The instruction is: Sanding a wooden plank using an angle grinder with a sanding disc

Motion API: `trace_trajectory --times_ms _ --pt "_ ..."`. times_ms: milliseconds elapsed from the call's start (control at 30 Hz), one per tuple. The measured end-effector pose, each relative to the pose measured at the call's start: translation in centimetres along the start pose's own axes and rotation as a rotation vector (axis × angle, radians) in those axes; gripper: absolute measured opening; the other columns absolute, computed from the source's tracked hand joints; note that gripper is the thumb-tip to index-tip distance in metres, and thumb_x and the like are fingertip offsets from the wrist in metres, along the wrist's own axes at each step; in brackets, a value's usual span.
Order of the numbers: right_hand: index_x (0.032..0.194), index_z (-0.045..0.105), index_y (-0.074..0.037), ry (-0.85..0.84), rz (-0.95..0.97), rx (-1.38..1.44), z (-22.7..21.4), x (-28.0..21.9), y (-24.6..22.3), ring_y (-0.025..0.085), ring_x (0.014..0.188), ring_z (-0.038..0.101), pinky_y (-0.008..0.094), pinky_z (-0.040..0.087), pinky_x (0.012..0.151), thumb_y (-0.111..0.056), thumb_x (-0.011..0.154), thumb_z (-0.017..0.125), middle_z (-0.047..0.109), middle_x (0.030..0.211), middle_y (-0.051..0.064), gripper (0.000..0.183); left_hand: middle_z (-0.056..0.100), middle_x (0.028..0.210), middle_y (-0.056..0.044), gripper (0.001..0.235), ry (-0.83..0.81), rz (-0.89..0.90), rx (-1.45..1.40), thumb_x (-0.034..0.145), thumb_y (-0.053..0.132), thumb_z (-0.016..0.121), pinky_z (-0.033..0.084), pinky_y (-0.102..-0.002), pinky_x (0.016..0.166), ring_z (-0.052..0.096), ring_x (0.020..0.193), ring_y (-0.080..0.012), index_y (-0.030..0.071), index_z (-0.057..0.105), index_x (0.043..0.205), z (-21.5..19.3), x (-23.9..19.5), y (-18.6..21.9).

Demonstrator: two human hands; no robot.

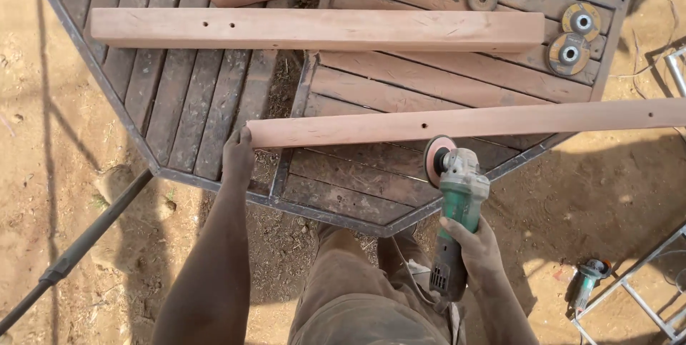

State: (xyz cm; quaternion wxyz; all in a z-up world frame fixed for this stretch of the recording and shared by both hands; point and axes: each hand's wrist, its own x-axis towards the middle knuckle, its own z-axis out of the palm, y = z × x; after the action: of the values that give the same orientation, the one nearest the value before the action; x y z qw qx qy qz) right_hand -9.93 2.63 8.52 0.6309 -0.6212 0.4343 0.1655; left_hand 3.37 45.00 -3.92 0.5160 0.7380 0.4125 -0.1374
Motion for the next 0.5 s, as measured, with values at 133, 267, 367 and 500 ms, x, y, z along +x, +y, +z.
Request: trace_trajectory --times_ms 133,267,367,500 --pt "0.114 0.054 -0.001 0.03 -0.176 -0.332 4.0 2.2 1.4 0.037 0.083 0.064 0.056 0.05 0.078 -0.034 0.09 0.085 0.056 0.086 0.019 0.051 0.074 0.103 -0.018 0.048 -0.028 0.03 -0.169 0.109 0.052 0.05 0.06 -0.038 0.084 0.071 0.091 -0.0269 0.013 0.073 0.126 -1.1 2.5 -9.3" --pt "0.12 0.045 -0.003 0.175 -0.188 -0.459 8.1 1.7 0.5 0.037 0.093 0.059 0.055 0.042 0.077 -0.035 0.089 0.085 0.051 0.094 0.018 0.06 0.073 0.121 -0.016 0.067 -0.239 -0.118 -0.336 0.108 0.065 0.029 0.051 -0.044 0.101 0.067 0.113 -0.0288 0.019 0.066 0.14 -2.6 -2.4 -10.8" --pt "0.138 0.035 0.002 0.16 -0.183 -0.613 9.1 3.3 1.2 0.048 0.107 0.055 0.064 0.039 0.078 -0.035 0.097 0.076 0.049 0.11 0.025 0.069 0.045 0.159 -0.016 0.088 -0.41 -0.142 -0.532 0.102 0.075 0.006 0.019 -0.062 0.124 0.026 0.153 -0.0405 0.017 0.047 0.155 -2.4 -1.5 -11.8" --pt "0.137 0.036 -0.003 0.088 -0.185 -0.793 14.0 -0.1 1.4 0.05 0.114 0.057 0.068 0.043 0.094 -0.039 0.088 0.079 0.05 0.114 0.025 0.075 0.043 0.159 -0.017 0.1 -0.494 -0.194 -0.671 0.097 0.081 0.003 0.014 -0.063 0.124 0.024 0.153 -0.042 0.013 0.052 0.151 -2.6 -0.5 -12.4"
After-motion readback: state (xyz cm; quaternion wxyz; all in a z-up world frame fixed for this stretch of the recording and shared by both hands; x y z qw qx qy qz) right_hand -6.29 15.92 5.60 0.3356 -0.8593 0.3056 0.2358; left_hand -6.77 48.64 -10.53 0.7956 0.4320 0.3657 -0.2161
